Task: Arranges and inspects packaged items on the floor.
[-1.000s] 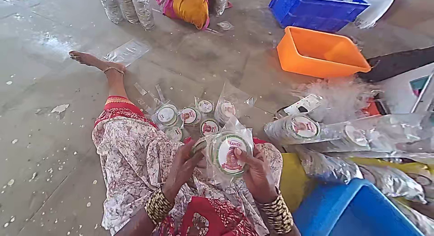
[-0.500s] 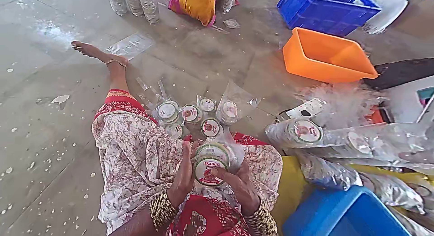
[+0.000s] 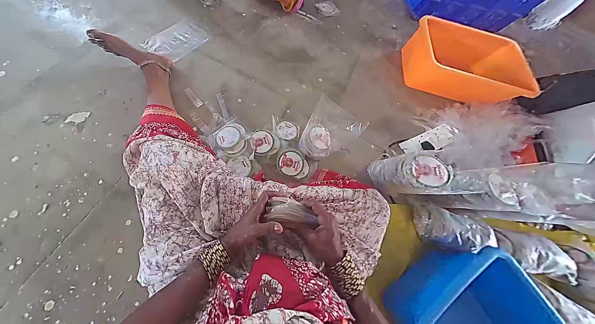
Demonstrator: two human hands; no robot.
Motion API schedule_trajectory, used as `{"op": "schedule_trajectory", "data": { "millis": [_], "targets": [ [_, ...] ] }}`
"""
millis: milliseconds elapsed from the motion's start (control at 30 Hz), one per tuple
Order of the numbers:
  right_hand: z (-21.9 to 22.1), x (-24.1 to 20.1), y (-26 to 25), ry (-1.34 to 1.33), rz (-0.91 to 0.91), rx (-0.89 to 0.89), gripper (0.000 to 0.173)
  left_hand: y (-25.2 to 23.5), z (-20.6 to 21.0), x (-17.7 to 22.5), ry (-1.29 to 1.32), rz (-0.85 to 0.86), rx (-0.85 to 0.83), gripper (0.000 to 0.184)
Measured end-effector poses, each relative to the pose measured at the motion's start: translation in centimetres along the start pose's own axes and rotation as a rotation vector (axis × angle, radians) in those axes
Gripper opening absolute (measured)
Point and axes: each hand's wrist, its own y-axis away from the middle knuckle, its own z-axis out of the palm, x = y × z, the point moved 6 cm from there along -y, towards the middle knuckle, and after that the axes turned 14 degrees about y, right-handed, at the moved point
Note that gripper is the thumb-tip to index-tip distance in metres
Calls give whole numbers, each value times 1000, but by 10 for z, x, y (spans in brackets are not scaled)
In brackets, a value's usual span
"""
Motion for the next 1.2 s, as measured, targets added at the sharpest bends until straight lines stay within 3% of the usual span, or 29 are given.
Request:
{"op": "schedule_trajectory", "data": {
  "millis": [67, 133, 233, 267, 333, 433, 667, 733, 833, 900, 933, 1000, 1033, 1133, 1167, 1200],
  "targets": [
    [-1, 2, -8, -281, 150, -112, 49, 0, -4, 3, 53, -61, 19, 71],
    [0, 0, -10, -354, 211, -204, 64, 4, 1, 2, 135, -155, 168, 59],
    [-10, -29, -16, 87, -89, -184, 114, 6, 8, -1, 179, -257, 343, 57],
    [-11, -44, -17, 272, -213, -189, 118, 6, 12, -1, 152, -284, 348, 57],
    [-3, -68, -14, 498, -302, -355, 113, 7, 21, 1, 119, -326, 366, 65],
    [10, -78, -15, 632, -199, -668, 113, 8, 34, 10, 172, -340, 405, 81],
    [2, -74, -33, 545, -269, -812, 114, -5, 33, 22, 211, -306, 404, 65],
    [-8, -69, -40, 335, -284, -708, 107, -11, 33, 29, 259, -290, 370, 58],
    [-36, -62, -63, -318, -211, -540, 103, -31, 37, 54, 326, -140, 196, 53],
    [-70, -70, -81, -567, -194, -375, 104, -54, 37, 83, 202, -15, 139, 54],
    [-89, -74, -90, -597, -182, -260, 98, -69, 35, 96, 112, 47, 152, 52],
    [-122, -83, -114, -734, -192, 2, 57, -104, 32, 119, -85, 151, 190, 46],
    [-134, -88, -132, -781, -245, 92, 49, -123, 32, 129, -212, 201, 212, 46],
    [-153, -100, -191, -763, -393, 200, 75, -174, 38, 148, -603, 228, 268, 40],
    [-153, -100, -206, -731, -395, 175, 79, -189, 41, 150, -697, 216, 275, 36],
    [-151, -97, -217, -724, -365, 135, 70, -203, 43, 151, -771, 177, 271, 36]
  ]
}}
